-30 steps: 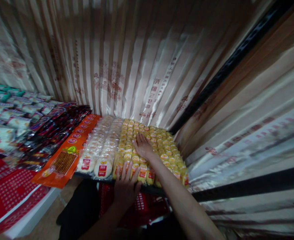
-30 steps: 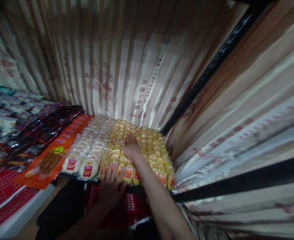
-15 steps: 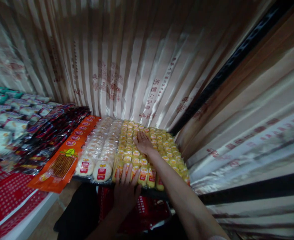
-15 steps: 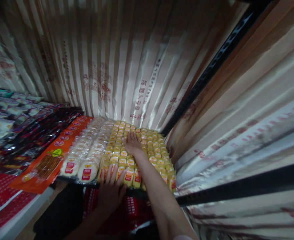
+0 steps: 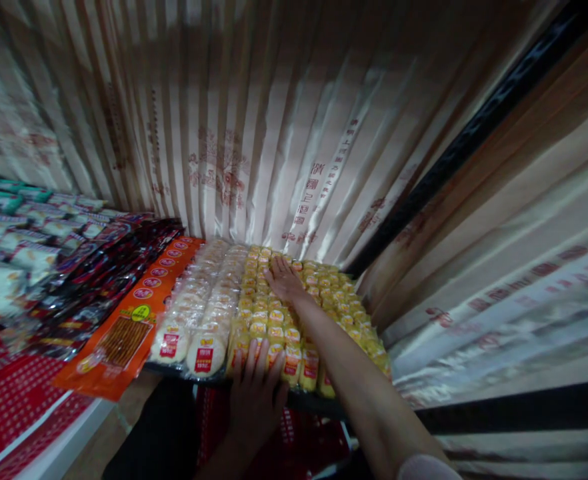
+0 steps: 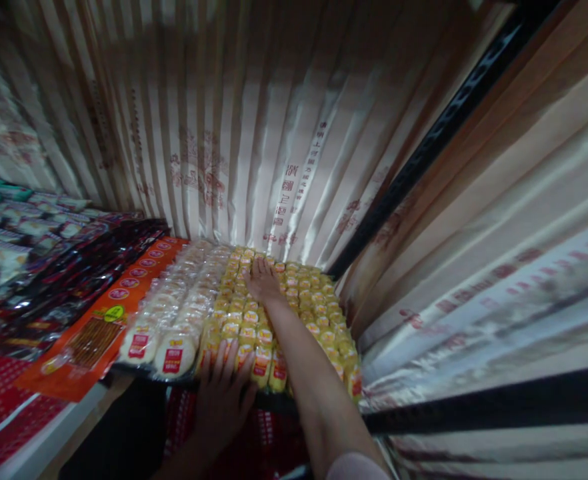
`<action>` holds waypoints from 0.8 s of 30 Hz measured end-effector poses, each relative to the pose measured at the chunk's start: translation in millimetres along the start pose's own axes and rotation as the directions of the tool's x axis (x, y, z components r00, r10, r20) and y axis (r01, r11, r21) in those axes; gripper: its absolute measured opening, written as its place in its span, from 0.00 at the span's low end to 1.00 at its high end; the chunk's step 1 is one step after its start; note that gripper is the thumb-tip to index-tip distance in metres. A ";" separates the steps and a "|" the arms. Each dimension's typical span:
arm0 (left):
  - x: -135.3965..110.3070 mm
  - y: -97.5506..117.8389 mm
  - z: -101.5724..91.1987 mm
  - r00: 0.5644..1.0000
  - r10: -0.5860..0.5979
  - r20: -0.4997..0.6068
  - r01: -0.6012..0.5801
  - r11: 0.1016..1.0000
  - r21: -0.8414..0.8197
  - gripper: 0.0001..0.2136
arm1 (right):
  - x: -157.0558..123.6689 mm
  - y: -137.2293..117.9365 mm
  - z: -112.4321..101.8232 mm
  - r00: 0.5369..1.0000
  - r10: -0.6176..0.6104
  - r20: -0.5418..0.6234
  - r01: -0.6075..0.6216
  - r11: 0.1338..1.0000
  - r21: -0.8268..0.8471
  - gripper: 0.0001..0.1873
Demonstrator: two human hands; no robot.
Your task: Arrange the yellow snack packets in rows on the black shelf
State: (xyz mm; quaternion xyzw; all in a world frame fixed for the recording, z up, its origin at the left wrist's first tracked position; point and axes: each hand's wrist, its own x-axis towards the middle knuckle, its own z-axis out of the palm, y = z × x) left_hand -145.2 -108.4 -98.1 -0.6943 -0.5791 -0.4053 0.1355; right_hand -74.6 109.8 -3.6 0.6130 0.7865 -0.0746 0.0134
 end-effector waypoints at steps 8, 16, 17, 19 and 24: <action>-3.8 0.8 4.8 0.999 -0.037 0.015 0.038 0.998 -0.041 0.20 | 8.7 5.1 5.5 1.000 -0.009 0.013 0.010 0.999 -0.043 0.38; -0.3 0.9 0.3 1.000 -0.015 -0.005 0.015 1.000 -0.007 0.18 | 2.6 3.1 1.8 0.999 -0.020 0.026 0.021 1.000 -0.011 0.38; 0.5 0.8 -1.0 1.000 -0.003 -0.005 0.003 1.000 0.007 0.18 | 1.2 3.9 0.1 1.000 -0.022 0.011 0.022 1.000 0.004 0.38; 1.6 0.6 -3.3 1.000 0.008 -0.005 -0.008 1.000 0.026 0.18 | -2.6 7.5 -5.0 0.999 -0.011 -0.045 0.013 1.000 0.027 0.36; 1.7 0.2 -6.7 1.000 -0.004 0.023 0.003 0.999 0.037 0.19 | -24.6 28.0 -22.9 0.987 0.043 -0.157 -0.033 0.997 0.068 0.33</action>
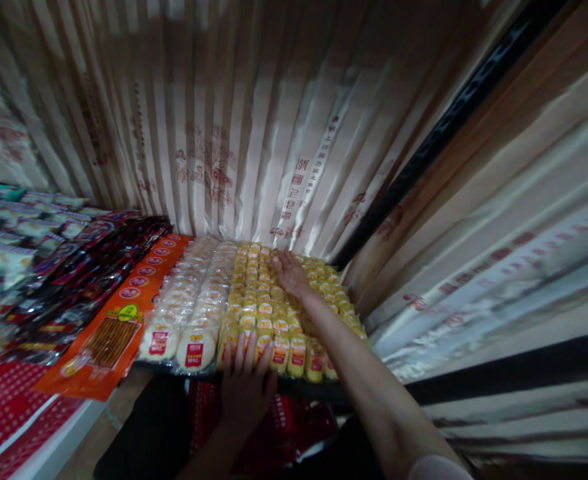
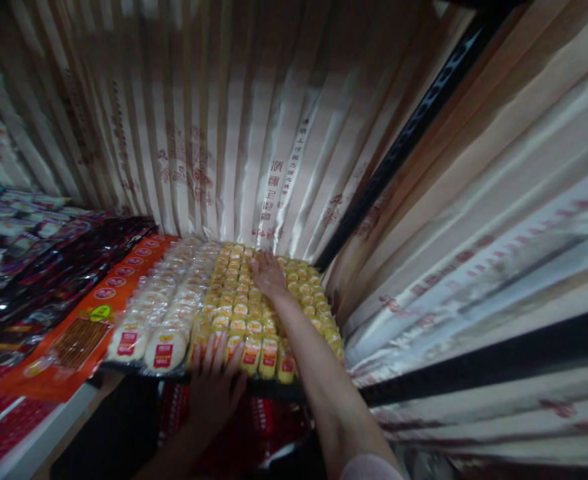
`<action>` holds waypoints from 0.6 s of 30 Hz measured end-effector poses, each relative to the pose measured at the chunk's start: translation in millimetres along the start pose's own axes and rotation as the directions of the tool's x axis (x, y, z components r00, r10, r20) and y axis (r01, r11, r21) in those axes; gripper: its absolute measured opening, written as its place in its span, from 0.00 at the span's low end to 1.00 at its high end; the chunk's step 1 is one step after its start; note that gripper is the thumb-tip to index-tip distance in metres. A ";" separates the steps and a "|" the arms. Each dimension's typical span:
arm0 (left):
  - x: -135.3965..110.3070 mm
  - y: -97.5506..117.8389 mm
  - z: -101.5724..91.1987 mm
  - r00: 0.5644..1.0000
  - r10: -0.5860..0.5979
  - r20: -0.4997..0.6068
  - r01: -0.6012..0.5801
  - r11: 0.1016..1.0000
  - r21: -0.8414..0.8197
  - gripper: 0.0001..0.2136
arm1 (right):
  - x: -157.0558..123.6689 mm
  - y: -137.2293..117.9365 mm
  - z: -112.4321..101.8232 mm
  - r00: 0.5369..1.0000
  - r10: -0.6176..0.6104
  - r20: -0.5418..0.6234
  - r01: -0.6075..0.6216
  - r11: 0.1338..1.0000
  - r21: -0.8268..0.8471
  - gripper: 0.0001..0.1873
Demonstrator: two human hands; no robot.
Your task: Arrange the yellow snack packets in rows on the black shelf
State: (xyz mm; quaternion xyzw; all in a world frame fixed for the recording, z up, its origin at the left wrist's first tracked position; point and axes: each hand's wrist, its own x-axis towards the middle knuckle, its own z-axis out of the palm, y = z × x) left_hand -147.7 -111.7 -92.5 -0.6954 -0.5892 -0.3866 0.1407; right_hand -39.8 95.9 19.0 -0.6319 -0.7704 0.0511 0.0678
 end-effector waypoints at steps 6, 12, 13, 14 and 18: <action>-0.3 -0.8 -1.4 0.999 0.005 0.036 -0.006 1.000 0.023 0.20 | -65.7 23.7 -20.9 0.971 -0.034 -0.238 0.087 0.973 0.216 0.33; -1.9 -1.3 0.8 1.000 -0.010 0.016 0.010 0.999 0.038 0.22 | -169.1 22.8 -10.5 0.860 -0.082 -0.503 0.255 0.924 0.285 0.24; -2.5 -1.2 1.3 1.000 -0.013 0.008 0.013 0.999 0.038 0.23 | -185.3 21.0 -3.8 0.848 -0.083 -0.523 0.268 0.919 0.290 0.22; -3.1 -1.0 1.7 1.000 -0.013 0.002 0.013 0.999 0.037 0.23 | -200.2 19.2 4.3 0.839 -0.084 -0.537 0.276 0.916 0.289 0.21; -5.5 -1.0 3.3 1.000 -0.014 -0.021 0.014 1.000 0.025 0.24 | -241.2 17.1 41.3 0.865 -0.127 -0.486 0.287 0.919 0.270 0.17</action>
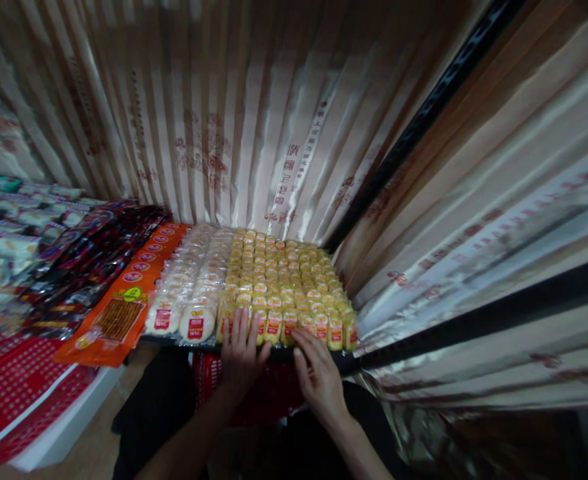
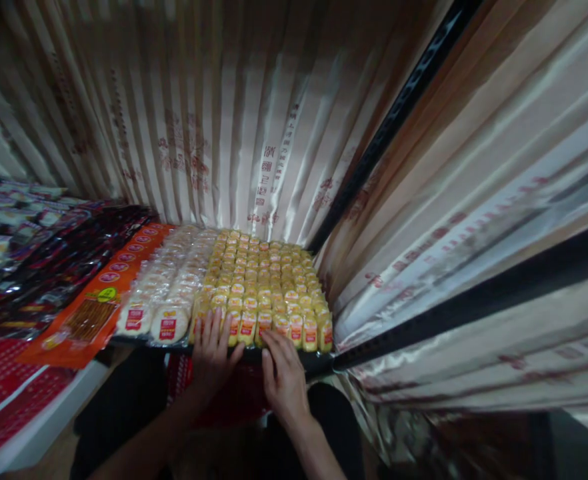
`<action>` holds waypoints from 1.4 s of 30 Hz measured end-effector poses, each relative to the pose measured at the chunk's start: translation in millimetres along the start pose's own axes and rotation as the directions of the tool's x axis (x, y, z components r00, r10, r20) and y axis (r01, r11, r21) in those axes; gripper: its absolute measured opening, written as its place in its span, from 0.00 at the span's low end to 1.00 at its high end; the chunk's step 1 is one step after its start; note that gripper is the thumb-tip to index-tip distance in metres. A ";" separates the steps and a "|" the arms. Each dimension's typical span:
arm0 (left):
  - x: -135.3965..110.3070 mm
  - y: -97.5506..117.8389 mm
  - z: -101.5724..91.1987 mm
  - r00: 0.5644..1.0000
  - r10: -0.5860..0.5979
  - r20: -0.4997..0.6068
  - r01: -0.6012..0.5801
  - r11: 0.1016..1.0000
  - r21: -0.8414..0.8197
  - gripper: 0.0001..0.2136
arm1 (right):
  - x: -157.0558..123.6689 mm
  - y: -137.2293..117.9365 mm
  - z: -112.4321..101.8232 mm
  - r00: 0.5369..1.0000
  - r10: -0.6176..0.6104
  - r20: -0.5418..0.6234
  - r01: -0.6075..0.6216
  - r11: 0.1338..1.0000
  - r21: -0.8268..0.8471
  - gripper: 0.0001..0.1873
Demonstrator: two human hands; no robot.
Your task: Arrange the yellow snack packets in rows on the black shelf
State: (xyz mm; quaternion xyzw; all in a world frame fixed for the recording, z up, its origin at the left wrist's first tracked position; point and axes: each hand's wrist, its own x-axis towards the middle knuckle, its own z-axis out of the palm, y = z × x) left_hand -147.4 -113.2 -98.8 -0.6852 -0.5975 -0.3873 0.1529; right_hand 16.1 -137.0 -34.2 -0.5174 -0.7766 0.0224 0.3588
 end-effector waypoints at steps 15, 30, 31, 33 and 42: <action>-0.3 0.9 -0.3 1.000 -0.018 -0.025 0.017 0.997 -0.070 0.27 | -19.5 25.3 21.0 0.996 0.070 0.049 -0.069 0.997 -0.016 0.19; 5.3 -2.1 -8.0 0.988 -0.141 -0.064 0.126 0.971 -0.202 0.23 | -16.9 27.4 23.1 0.996 0.084 0.019 -0.084 0.996 0.005 0.17; 5.9 -2.5 -8.5 0.987 -0.144 -0.071 0.127 0.970 -0.206 0.22 | -16.5 27.5 23.3 0.996 0.084 0.018 -0.084 0.996 0.007 0.17; 6.4 -3.8 -9.2 0.986 -0.145 -0.077 0.126 0.970 -0.207 0.22 | -15.5 27.3 23.5 0.996 0.084 0.016 -0.084 0.996 0.010 0.18; 3.5 23.4 -20.7 0.964 0.263 0.023 -0.252 0.942 -0.220 0.18 | -14.3 23.6 8.5 0.984 0.109 -0.140 -0.096 0.991 0.097 0.15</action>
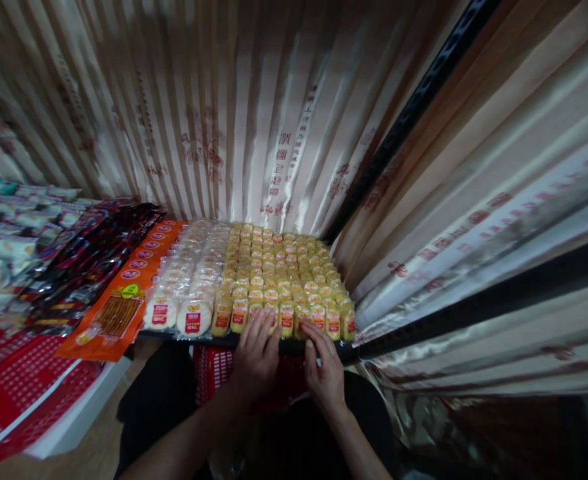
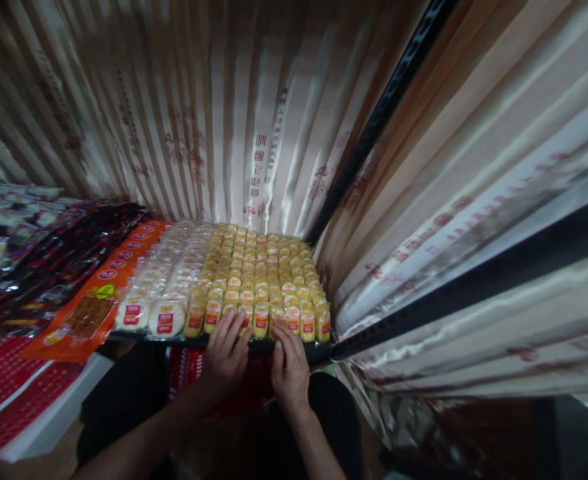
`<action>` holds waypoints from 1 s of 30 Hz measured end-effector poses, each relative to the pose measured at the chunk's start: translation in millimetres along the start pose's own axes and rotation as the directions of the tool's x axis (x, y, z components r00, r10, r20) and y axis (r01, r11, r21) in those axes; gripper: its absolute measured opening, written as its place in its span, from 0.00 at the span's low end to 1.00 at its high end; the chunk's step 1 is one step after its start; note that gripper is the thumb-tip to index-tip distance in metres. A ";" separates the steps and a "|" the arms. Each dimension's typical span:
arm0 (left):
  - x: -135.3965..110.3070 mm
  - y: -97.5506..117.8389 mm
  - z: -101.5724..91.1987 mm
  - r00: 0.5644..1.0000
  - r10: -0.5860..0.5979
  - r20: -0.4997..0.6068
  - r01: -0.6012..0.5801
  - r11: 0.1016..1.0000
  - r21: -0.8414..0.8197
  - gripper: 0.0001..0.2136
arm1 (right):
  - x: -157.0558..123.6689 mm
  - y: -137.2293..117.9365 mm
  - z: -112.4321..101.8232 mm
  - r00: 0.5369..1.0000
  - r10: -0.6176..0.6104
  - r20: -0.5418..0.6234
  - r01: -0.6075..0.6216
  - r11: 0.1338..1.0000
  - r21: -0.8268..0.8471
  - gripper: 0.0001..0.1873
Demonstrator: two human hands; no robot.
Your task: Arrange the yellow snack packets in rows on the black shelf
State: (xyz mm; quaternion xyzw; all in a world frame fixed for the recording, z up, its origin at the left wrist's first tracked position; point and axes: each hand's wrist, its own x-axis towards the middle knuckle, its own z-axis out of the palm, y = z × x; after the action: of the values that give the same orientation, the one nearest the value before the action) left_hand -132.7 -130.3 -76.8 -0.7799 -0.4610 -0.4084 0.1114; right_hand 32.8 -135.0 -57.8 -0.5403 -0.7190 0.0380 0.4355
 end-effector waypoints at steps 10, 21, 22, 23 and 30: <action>13.1 28.7 43.4 0.919 0.342 0.197 -0.321 0.938 -0.133 0.21 | 6.5 9.1 -22.7 0.996 0.036 -0.082 -0.038 0.999 -0.029 0.15; 6.5 24.0 60.8 0.934 0.290 0.208 -0.263 0.953 -0.152 0.17 | 63.3 17.1 -5.1 0.938 -0.061 0.340 0.205 0.891 -0.405 0.25; 6.5 23.9 61.9 0.931 0.296 0.215 -0.269 0.952 -0.145 0.17 | 65.8 16.3 -2.9 0.932 -0.058 0.358 0.216 0.883 -0.418 0.25; 6.4 23.8 62.8 0.928 0.301 0.221 -0.276 0.951 -0.137 0.17 | 67.0 15.5 -1.0 0.928 -0.056 0.369 0.223 0.876 -0.427 0.25; 6.3 24.4 62.6 0.901 0.296 0.317 -0.277 0.955 -0.104 0.18 | 70.8 14.7 -1.1 0.927 -0.037 0.373 0.212 0.872 -0.440 0.26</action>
State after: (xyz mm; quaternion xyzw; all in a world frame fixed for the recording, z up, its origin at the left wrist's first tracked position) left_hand -77.9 -105.3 -107.4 -0.8991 -0.3417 -0.2644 0.0698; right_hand 41.8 -72.0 -23.4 -0.5660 -0.8064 -0.0710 0.1561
